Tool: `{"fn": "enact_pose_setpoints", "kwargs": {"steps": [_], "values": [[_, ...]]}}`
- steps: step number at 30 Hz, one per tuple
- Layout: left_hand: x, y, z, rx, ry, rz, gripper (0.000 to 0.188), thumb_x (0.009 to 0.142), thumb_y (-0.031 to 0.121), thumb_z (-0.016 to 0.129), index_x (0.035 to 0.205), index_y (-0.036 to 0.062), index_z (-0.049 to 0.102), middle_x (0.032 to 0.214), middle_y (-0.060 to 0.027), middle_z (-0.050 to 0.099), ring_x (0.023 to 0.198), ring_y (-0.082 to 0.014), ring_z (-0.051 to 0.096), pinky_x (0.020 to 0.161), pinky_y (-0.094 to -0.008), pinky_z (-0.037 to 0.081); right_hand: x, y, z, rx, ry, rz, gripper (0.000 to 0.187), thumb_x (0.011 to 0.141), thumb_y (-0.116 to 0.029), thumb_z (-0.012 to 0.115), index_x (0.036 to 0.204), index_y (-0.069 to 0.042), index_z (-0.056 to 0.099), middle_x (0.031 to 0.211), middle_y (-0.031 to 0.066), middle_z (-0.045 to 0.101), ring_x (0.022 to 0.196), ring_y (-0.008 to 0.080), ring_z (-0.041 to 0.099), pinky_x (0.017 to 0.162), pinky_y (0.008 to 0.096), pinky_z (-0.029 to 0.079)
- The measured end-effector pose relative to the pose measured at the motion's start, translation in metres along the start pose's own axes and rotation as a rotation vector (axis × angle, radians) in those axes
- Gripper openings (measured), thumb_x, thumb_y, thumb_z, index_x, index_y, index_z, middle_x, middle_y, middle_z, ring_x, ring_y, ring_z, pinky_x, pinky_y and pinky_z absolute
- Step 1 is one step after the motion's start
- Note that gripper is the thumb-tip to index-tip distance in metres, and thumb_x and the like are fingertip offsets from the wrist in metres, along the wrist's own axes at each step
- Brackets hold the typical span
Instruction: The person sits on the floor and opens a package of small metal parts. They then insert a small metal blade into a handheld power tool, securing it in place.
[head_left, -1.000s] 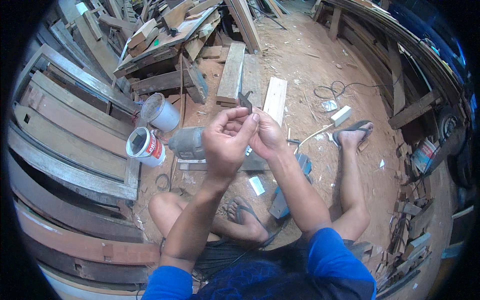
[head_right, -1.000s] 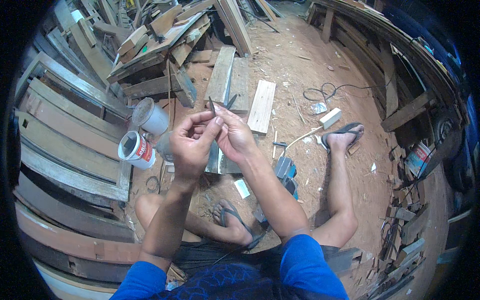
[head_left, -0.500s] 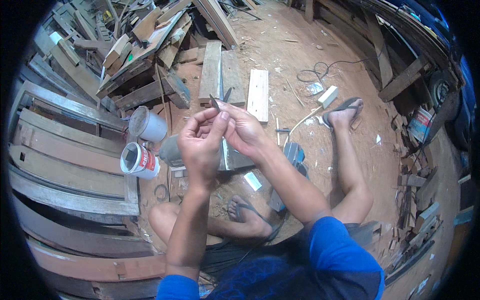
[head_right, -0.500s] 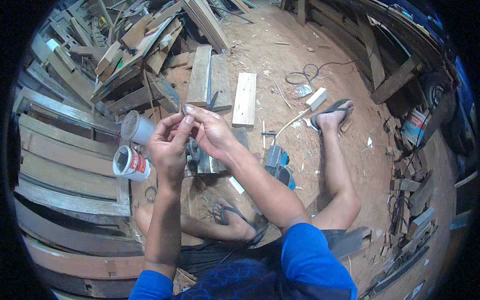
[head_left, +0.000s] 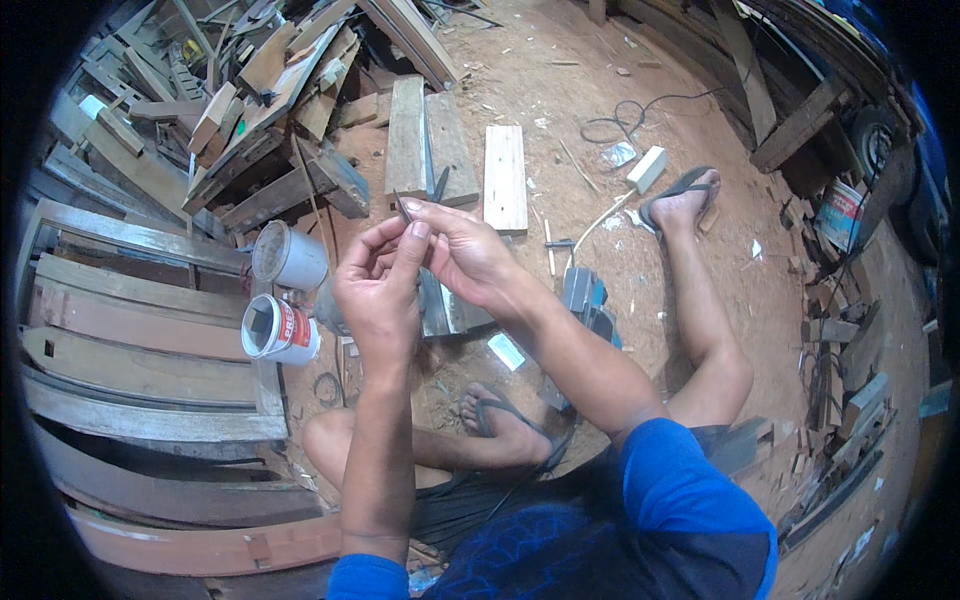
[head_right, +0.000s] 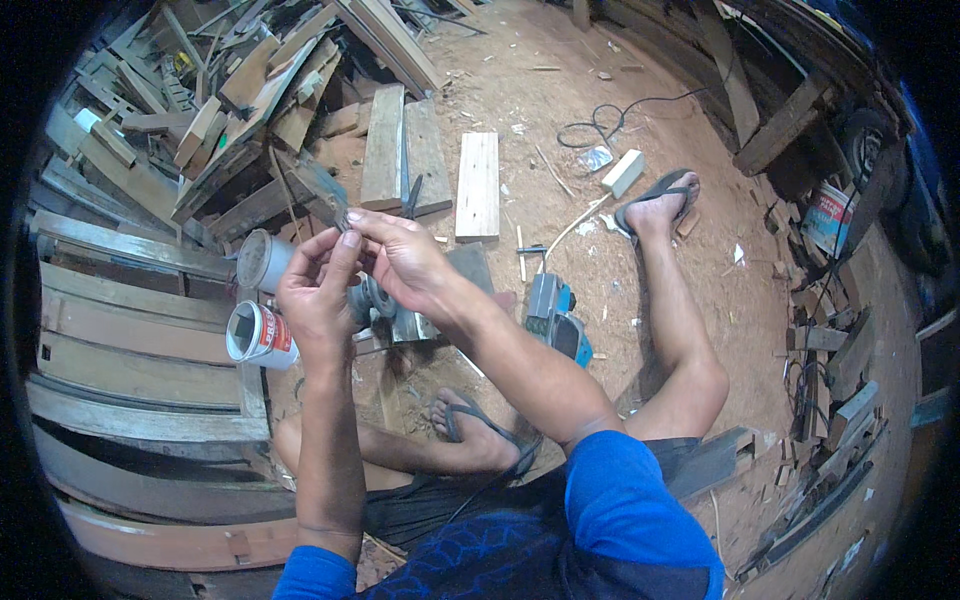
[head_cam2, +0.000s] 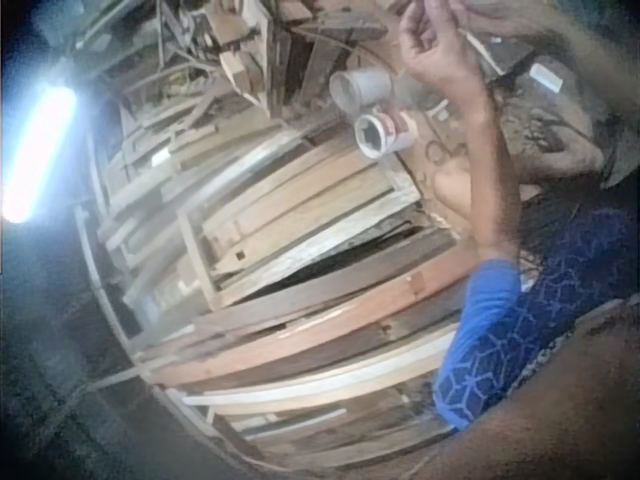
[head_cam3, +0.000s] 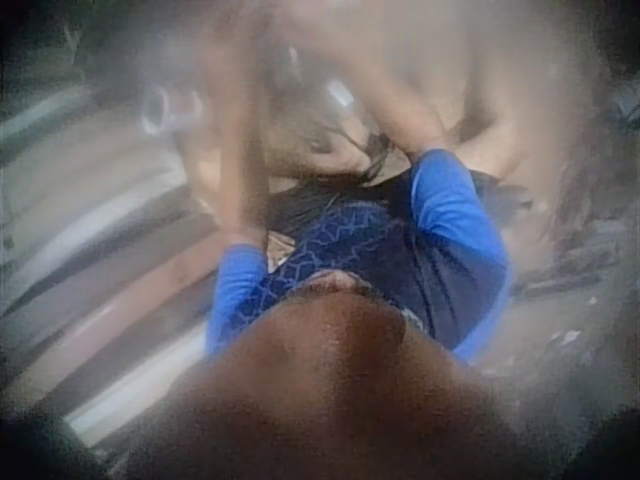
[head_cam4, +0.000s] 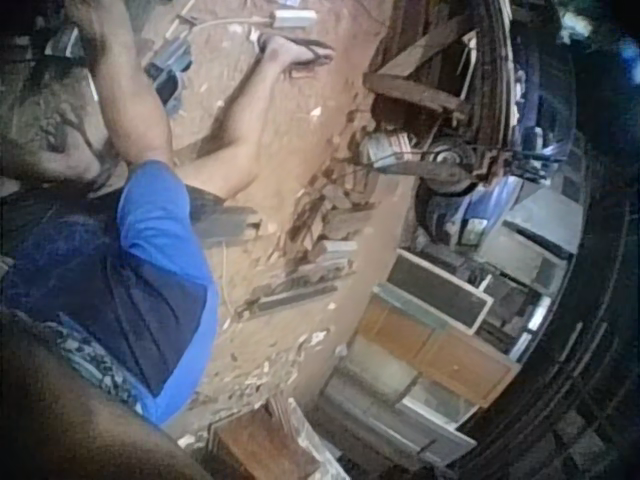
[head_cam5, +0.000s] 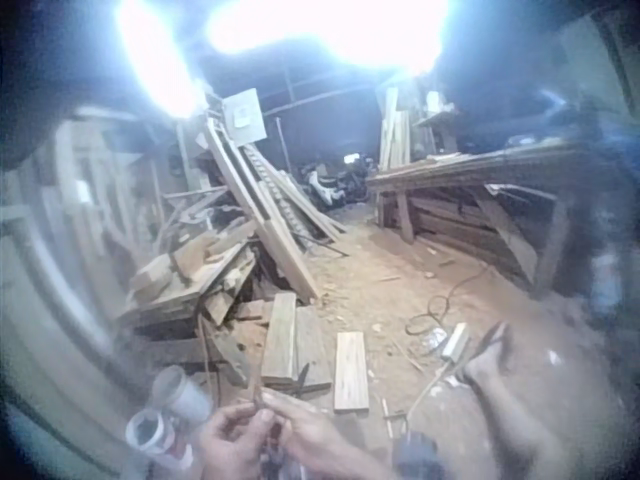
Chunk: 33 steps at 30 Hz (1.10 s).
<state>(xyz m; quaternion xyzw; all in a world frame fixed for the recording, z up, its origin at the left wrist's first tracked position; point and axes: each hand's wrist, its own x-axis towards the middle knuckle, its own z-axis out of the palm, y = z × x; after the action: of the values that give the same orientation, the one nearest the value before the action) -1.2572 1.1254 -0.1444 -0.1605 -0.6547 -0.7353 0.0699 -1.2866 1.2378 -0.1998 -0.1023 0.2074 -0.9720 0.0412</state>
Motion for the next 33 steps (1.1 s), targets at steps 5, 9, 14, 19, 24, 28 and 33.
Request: {"fn": "enact_pose_setpoints", "kwargs": {"steps": [5,9,14,19,24,28,33], "values": [[0.001,-0.003,-0.003,0.032,-0.013,0.001,0.028,0.089,0.009,0.076,0.110,-0.0065,0.064,0.096,-0.0082,0.069,0.082,-0.0080,0.066,0.073,-0.0180,0.051,0.001,0.001,-0.004,0.010,0.000,0.001,0.018,0.098,-0.015,0.062,0.111,-0.003,0.062,0.102,0.0070,0.066,0.094,0.0165,0.063,0.083,0.0334,0.051],[-0.001,-0.018,-0.008,0.007,-0.058,-0.079,0.028,0.090,0.009,0.075,0.112,-0.0061,0.064,0.093,-0.0062,0.070,0.081,-0.0067,0.065,0.072,-0.0185,0.051,-0.001,0.003,-0.019,-0.001,0.086,-0.009,0.025,0.096,-0.013,0.064,0.119,-0.003,0.059,0.104,0.0078,0.066,0.097,0.0170,0.064,0.088,0.0336,0.052],[-0.021,-0.099,-0.068,0.400,-0.225,-0.105,0.021,0.092,0.022,0.072,0.096,0.0010,0.073,0.076,-0.0030,0.072,0.071,-0.0059,0.064,0.064,-0.0240,0.050,0.003,-0.006,-0.086,-0.431,0.463,0.083,0.039,0.099,-0.011,0.057,0.136,-0.001,0.050,0.110,0.0087,0.065,0.100,0.0169,0.063,0.087,0.0315,0.052],[-0.038,-0.142,-0.103,0.633,-0.403,-0.484,0.040,0.096,0.037,0.064,0.083,0.0002,0.073,0.066,-0.0070,0.068,0.065,-0.0102,0.064,0.063,-0.0285,0.051,0.040,-0.009,-0.245,-0.817,0.839,0.238,0.041,0.096,-0.006,0.054,0.137,-0.003,0.050,0.104,0.0079,0.067,0.089,0.0173,0.066,0.074,0.0336,0.054],[-0.039,-0.151,-0.073,0.645,-0.592,-0.186,0.033,0.093,0.034,0.066,0.093,0.0009,0.072,0.083,-0.0153,0.072,0.072,-0.0243,0.070,0.067,-0.0352,0.054,0.073,-0.043,-0.368,-1.012,0.949,0.121,0.043,0.094,-0.002,0.053,0.137,-0.001,0.049,0.097,0.0100,0.067,0.079,0.0194,0.066,0.065,0.0369,0.055],[-0.042,-0.168,-0.098,0.767,-0.718,-0.096,0.030,0.091,0.030,0.067,0.105,0.0033,0.070,0.096,-0.0171,0.071,0.085,-0.0321,0.070,0.075,-0.0398,0.055,0.083,-0.040,-0.320,-1.231,0.900,0.097,0.042,0.093,-0.014,0.061,0.131,0.004,0.056,0.103,0.0160,0.070,0.089,0.0277,0.070,0.080,0.0378,0.056],[-0.045,-0.165,-0.107,0.765,-0.735,-0.046,0.030,0.091,0.029,0.067,0.109,0.0047,0.069,0.098,-0.0172,0.070,0.092,-0.0342,0.069,0.082,-0.0413,0.054,-0.072,-0.064,-0.227,-1.935,0.846,-0.015,0.067,0.087,-0.043,0.073,0.132,0.004,0.056,0.124,0.0258,0.062,0.118,0.0372,0.061,0.100,0.0446,0.048]]}}
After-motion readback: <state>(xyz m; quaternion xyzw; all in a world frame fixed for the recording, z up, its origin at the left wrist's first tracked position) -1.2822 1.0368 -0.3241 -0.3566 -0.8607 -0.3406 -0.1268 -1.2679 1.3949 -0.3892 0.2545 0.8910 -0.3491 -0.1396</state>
